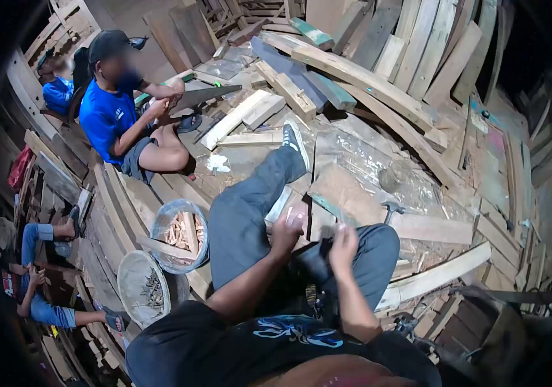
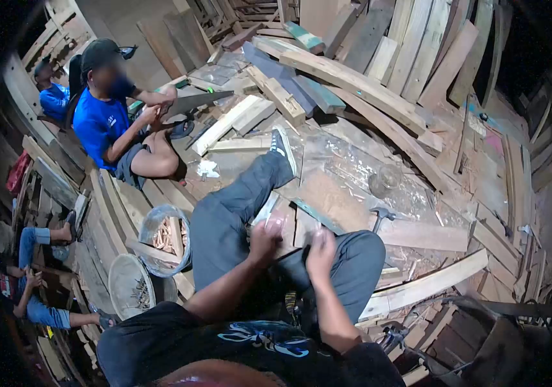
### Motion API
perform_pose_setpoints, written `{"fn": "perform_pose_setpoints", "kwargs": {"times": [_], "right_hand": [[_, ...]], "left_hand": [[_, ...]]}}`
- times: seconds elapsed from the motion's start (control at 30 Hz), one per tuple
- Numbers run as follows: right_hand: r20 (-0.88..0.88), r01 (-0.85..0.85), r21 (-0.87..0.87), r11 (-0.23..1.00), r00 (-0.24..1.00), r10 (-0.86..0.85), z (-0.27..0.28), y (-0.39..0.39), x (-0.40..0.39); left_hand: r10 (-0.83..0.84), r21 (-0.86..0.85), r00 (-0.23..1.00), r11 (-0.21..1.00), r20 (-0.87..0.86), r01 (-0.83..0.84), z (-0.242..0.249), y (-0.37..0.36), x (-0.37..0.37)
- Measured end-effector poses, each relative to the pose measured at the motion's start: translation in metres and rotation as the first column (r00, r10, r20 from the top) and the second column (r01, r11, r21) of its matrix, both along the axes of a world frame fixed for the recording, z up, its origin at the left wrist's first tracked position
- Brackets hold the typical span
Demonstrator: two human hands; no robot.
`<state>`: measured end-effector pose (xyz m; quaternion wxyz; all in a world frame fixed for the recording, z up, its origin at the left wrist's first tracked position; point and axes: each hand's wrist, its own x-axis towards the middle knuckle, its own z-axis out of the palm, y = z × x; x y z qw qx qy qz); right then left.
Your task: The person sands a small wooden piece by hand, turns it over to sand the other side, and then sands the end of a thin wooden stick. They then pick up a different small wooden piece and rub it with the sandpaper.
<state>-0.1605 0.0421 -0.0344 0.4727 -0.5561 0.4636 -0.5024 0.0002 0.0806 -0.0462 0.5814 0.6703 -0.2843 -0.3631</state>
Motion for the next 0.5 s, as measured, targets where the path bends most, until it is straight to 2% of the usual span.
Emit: {"fn": "perform_pose_setpoints", "kwargs": {"times": [0.03,0.07,0.1,0.17,0.23,0.27,0.37,0.4,0.43,0.47,0.5], "right_hand": [[-0.076,0.146,-0.121,0.982,0.985,-0.156,0.030,-0.015,-0.009],[0.107,0.104,0.059,0.993,0.988,-0.110,0.024,-0.041,-0.028],[0.226,0.264,0.027,0.964,0.938,-0.263,0.062,-0.055,-0.033],[0.382,0.418,-0.085,0.904,0.852,-0.358,0.085,-0.095,-0.062],[0.464,0.581,-0.040,0.813,0.731,-0.500,0.125,-0.106,-0.069],[0.372,0.610,-0.127,0.782,0.760,-0.533,0.123,-0.112,-0.077],[0.098,0.290,-0.048,0.956,0.954,-0.285,0.085,-0.092,-0.066],[-0.330,0.223,-0.281,0.933,0.891,-0.312,0.030,-0.088,-0.061],[-0.291,0.048,-0.098,0.994,0.954,-0.075,0.037,-0.061,-0.043],[-0.228,-0.122,0.094,0.988,0.963,0.141,0.046,-0.033,-0.024],[-0.356,-0.150,-0.108,0.983,0.929,0.103,0.014,-0.015,-0.012]], "left_hand": [[-0.016,0.005,0.999,1.000,0.038,0.016,0.014,0.005,-0.004],[-0.031,0.010,0.997,0.999,0.074,0.030,0.010,0.008,-0.005],[-0.051,0.014,0.992,0.999,0.114,0.050,0.004,0.009,-0.005],[-0.083,0.015,0.979,0.997,0.185,0.082,-0.003,0.010,-0.005],[-0.093,0.002,0.965,0.995,0.243,0.096,0.001,0.007,-0.006],[-0.095,0.009,0.991,0.995,0.089,0.095,0.006,0.008,-0.008],[-0.101,-0.107,0.992,0.988,0.076,0.109,0.017,0.010,-0.009],[-0.106,-0.120,0.994,0.988,-0.033,0.101,0.018,0.009,-0.009],[-0.092,-0.142,0.995,0.986,-0.030,0.087,0.019,0.008,-0.010],[-0.077,-0.160,0.997,0.985,-0.029,0.071,0.021,0.008,-0.011],[-0.062,-0.179,0.998,0.982,-0.027,0.056,0.023,0.008,-0.011]]}}
